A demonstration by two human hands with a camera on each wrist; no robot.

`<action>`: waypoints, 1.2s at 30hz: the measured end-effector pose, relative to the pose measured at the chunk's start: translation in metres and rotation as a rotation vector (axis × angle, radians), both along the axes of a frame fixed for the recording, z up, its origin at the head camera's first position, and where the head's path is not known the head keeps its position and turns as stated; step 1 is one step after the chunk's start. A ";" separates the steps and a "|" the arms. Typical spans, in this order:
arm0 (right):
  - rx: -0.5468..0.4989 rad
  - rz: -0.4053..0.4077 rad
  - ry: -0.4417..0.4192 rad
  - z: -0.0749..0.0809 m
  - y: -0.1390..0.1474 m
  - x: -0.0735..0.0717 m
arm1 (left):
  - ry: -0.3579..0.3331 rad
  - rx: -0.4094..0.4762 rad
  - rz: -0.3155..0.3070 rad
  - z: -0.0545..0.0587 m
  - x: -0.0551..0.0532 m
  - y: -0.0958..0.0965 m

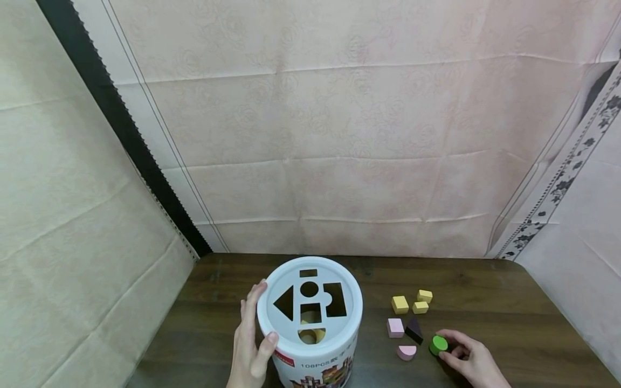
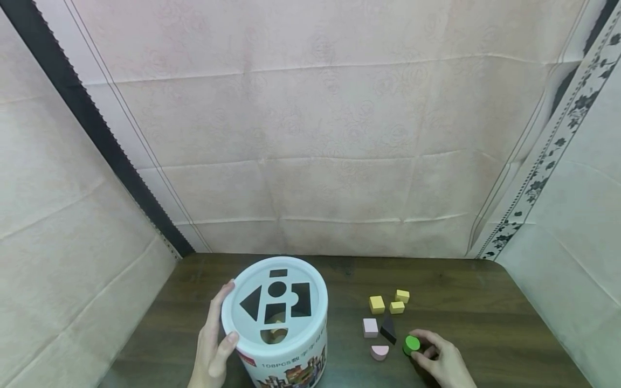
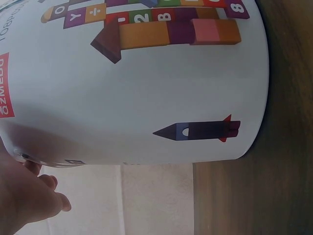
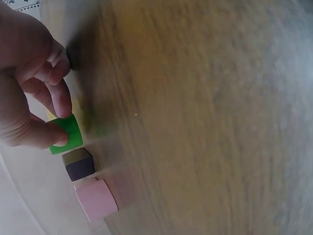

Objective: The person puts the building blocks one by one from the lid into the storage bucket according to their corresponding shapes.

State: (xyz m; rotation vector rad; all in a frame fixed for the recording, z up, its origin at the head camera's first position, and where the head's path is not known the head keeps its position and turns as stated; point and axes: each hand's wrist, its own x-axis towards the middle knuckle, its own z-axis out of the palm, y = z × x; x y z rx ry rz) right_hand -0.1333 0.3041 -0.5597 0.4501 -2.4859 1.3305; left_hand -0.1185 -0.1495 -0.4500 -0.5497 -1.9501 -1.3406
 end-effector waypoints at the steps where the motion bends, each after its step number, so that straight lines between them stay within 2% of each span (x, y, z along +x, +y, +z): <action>1: 0.000 -0.009 -0.005 0.002 0.000 0.000 | 0.001 -0.001 0.001 0.000 0.000 0.000; 10: 0.011 -0.023 -0.099 0.022 -0.002 -0.002 | -0.001 0.004 0.004 0.000 -0.001 0.000; 12: 0.014 -0.032 -0.098 0.025 -0.003 -0.002 | -0.001 0.003 0.003 0.000 -0.001 0.000; 20: 0.025 -0.016 0.041 0.039 -0.007 -0.003 | -0.002 0.000 0.002 0.000 -0.001 0.000; 27: 0.065 0.018 0.056 0.063 -0.011 -0.009 | 0.002 0.005 0.002 0.000 -0.001 0.000; 32: 0.093 0.071 0.144 0.081 -0.015 -0.015 | -0.003 0.009 0.002 0.000 -0.001 0.000; 36: 0.098 0.099 0.175 0.091 -0.019 -0.020 | 0.003 0.009 0.000 -0.001 -0.001 0.000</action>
